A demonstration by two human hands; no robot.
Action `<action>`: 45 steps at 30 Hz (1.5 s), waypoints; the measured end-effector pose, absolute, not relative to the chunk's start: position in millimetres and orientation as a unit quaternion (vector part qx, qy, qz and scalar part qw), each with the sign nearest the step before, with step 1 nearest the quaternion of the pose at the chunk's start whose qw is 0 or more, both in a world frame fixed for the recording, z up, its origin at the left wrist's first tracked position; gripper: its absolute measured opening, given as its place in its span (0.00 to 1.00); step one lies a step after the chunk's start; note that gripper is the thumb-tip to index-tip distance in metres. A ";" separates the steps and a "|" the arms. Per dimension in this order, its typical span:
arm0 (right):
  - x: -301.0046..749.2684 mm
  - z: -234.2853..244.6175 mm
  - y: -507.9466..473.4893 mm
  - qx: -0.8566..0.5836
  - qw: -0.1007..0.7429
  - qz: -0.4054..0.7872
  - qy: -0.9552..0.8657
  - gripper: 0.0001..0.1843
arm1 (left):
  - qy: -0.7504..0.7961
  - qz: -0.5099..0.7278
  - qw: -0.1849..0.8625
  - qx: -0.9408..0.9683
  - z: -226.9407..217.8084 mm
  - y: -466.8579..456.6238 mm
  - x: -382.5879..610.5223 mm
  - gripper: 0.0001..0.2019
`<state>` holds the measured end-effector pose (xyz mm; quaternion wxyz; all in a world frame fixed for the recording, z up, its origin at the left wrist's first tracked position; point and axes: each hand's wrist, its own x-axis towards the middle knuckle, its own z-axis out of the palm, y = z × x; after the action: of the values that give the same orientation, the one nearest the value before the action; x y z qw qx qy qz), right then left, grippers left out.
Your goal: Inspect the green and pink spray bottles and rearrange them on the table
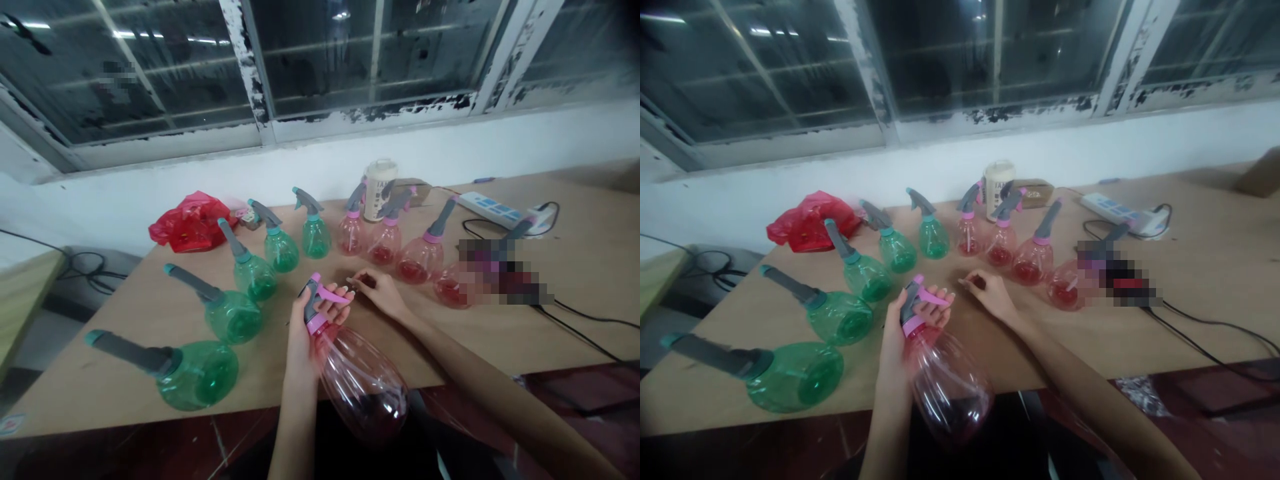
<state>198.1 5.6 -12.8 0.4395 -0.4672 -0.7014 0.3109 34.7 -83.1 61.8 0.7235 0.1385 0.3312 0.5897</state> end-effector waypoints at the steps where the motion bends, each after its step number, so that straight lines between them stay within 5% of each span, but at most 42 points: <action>1: 198.8 -13.1 5.9 -0.463 0.441 0.312 -0.703 0.14 | 0.338 0.591 0.720 0.135 61.9 -83.0 34.3 0.17; 9: 203.5 -12.3 7.5 -0.471 0.449 0.315 -0.691 0.16 | 0.358 0.653 0.652 0.141 65.1 -86.7 39.9 0.07; 16: 204.2 -10.9 8.3 -0.477 0.438 0.313 -0.695 0.17 | 0.390 0.677 0.588 0.210 67.8 -89.2 44.0 0.10; 33: 207.0 -10.4 11.1 -0.500 0.449 0.280 -0.686 0.20 | 0.363 0.620 0.662 0.215 60.6 -83.4 40.2 0.19; 45: 208.5 -12.7 13.2 -0.500 0.453 0.279 -0.684 0.19 | 0.359 0.601 0.687 0.195 63.3 -83.6 40.7 0.16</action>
<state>208.5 13.2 -12.7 0.4529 -0.4996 -0.6837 0.2791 40.7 -83.6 63.3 0.6870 0.1954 0.3590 0.6008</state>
